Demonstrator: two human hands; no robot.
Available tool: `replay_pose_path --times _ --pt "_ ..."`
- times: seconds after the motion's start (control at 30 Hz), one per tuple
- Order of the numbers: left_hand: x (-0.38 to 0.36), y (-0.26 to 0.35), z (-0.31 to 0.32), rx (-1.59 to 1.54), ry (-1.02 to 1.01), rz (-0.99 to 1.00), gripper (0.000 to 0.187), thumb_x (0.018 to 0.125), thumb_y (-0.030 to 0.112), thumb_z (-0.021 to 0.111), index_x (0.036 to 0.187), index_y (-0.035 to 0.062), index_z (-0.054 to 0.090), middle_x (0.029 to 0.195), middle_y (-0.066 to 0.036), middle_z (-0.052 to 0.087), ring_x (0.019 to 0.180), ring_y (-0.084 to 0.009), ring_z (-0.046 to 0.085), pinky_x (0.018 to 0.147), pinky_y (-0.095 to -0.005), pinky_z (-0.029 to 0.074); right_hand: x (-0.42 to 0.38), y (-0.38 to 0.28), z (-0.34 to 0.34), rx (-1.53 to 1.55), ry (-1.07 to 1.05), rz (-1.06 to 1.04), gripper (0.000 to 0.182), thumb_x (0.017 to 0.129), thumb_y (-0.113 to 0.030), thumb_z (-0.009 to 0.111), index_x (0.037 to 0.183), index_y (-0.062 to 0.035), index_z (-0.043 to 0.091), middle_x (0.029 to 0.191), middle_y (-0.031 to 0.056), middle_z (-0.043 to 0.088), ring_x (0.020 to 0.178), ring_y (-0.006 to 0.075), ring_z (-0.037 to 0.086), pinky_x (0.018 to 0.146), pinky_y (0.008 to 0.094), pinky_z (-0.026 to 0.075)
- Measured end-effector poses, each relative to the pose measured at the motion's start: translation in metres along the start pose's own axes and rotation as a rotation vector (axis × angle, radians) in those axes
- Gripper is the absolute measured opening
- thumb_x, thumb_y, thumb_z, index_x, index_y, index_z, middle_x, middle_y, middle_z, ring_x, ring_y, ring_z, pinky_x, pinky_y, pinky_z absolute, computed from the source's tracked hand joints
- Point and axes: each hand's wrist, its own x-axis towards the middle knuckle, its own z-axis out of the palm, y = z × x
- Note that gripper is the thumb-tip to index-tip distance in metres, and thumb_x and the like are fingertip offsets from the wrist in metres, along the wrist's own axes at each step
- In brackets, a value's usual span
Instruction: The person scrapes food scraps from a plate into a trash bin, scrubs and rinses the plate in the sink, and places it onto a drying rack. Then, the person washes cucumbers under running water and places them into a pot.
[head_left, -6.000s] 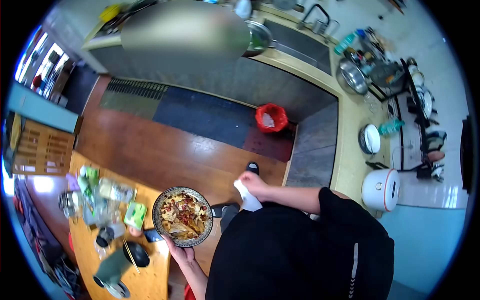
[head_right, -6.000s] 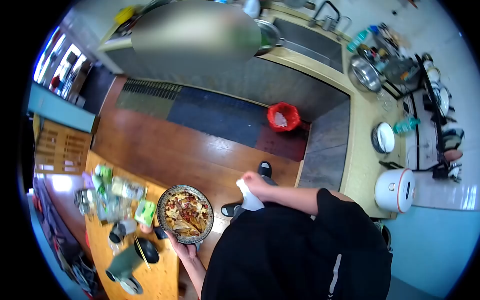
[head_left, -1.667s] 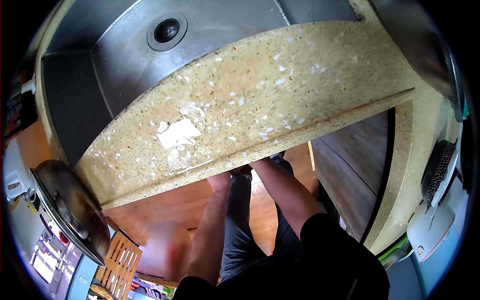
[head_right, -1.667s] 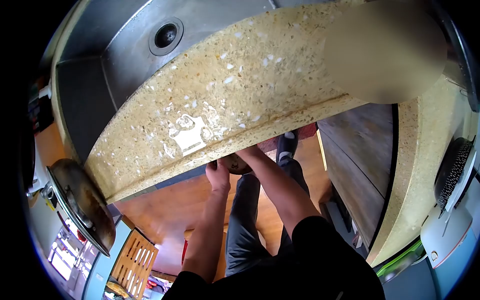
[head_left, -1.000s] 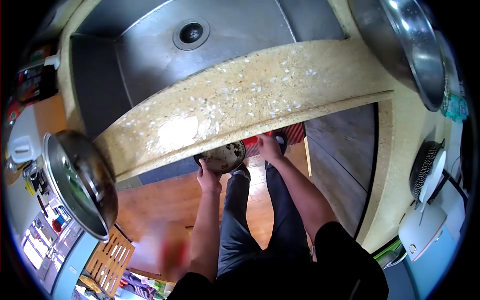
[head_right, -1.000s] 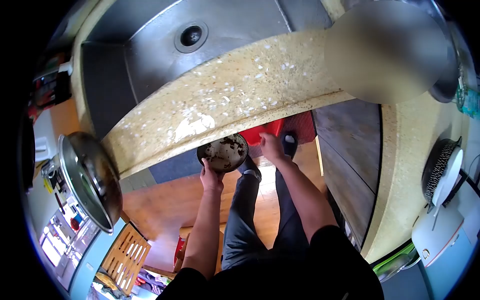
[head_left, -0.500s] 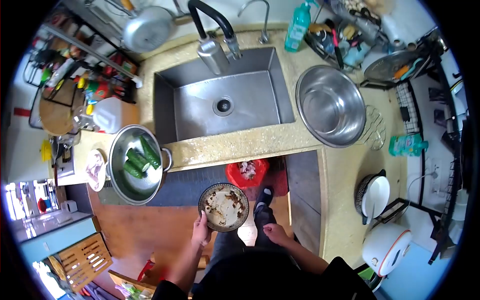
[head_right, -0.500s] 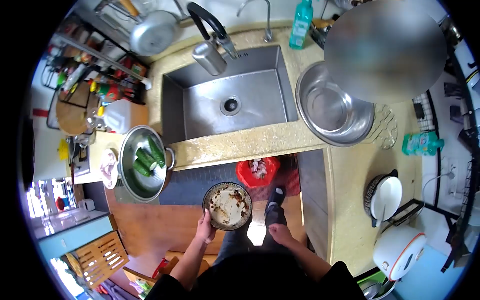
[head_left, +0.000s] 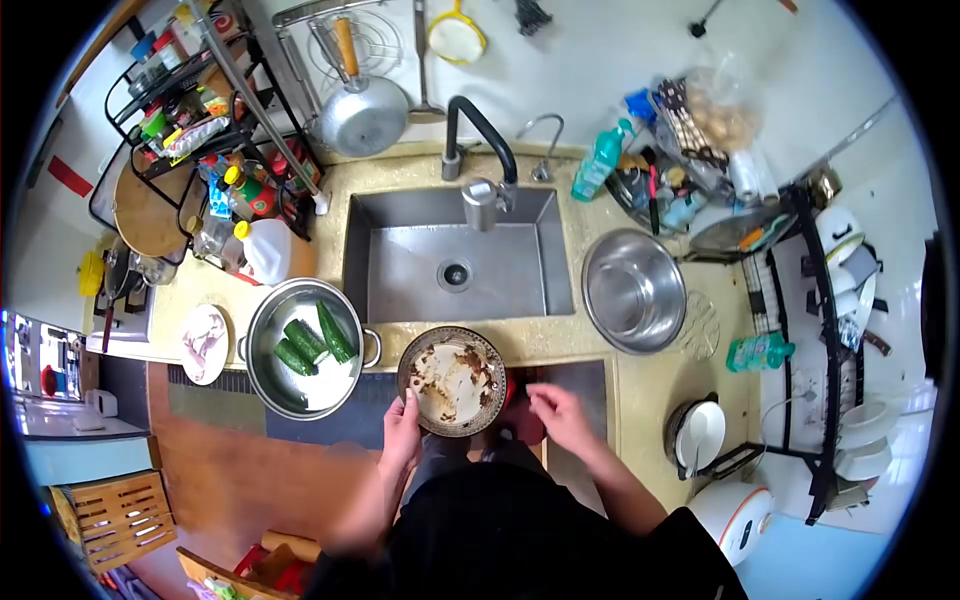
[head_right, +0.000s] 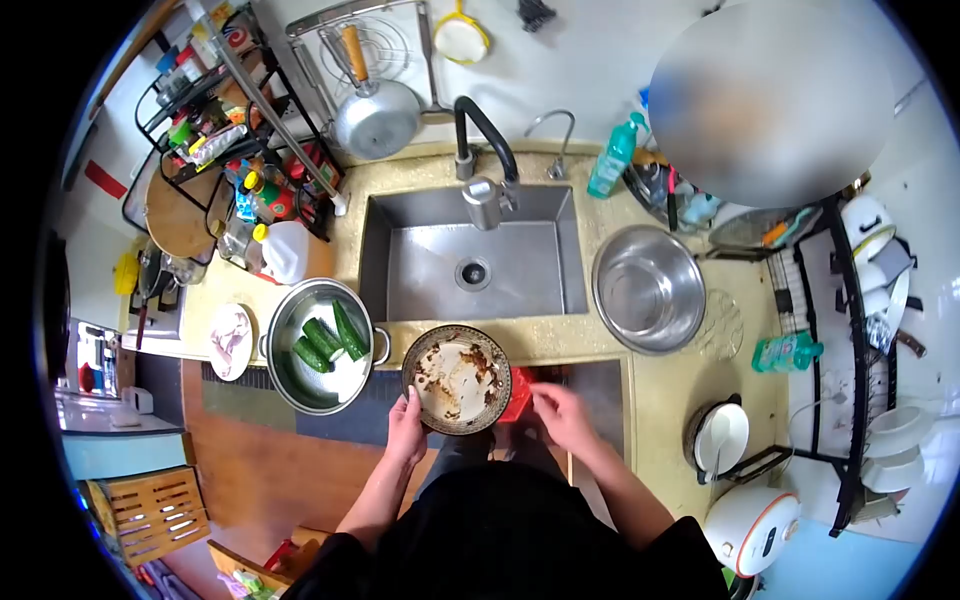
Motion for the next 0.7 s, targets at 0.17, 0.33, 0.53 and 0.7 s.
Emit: replay_pose_path --times 0.17,0.33,0.53,0.7 --pt "0.030 0.016 0.013 0.006 -0.013 0.001 0.029 0.103 0.025 0.055 0.112 -0.0011 0.064 0.101 -0.004 0.067 0.089 -0.0078 0.058 0.080 -0.0239 0.048 0.188 -0.056 -0.037 -0.747 0.185 -0.501 0.023 0.088 -0.007 0.061 0.110 -0.0014 0.065 0.103 0.0211 0.066 0.091 0.0358 0.066 0.079 0.0445 0.053" --pt "0.043 0.001 0.010 0.067 0.027 0.051 0.033 0.104 0.028 0.052 0.115 -0.0013 0.062 0.105 -0.006 0.067 0.092 -0.0107 0.060 0.084 -0.0285 0.050 0.351 -0.044 -0.055 -1.065 0.131 -0.593 0.037 0.084 -0.005 0.058 0.120 0.0003 0.058 0.116 0.0195 0.062 0.104 0.0405 0.060 0.092 0.0466 0.048" --pt "0.044 0.000 0.043 0.011 0.198 0.104 0.033 0.104 0.027 0.051 0.117 -0.0015 0.060 0.109 -0.008 0.067 0.096 -0.0133 0.062 0.088 -0.0307 0.050 0.533 -0.010 -0.016 -0.728 -0.007 -0.994 0.035 0.093 -0.015 0.052 0.124 0.0002 0.055 0.119 0.0134 0.058 0.117 0.0293 0.050 0.101 0.0398 0.038" --pt "0.062 0.002 0.072 -0.132 0.306 0.077 0.034 0.105 0.029 0.050 0.117 -0.0010 0.061 0.108 -0.007 0.067 0.095 -0.0125 0.062 0.086 -0.0291 0.050 0.591 0.008 -0.008 -1.704 0.091 -0.990 0.049 0.096 -0.017 0.042 0.141 0.0021 0.048 0.145 0.0154 0.048 0.140 0.0280 0.038 0.119 0.0379 0.026"
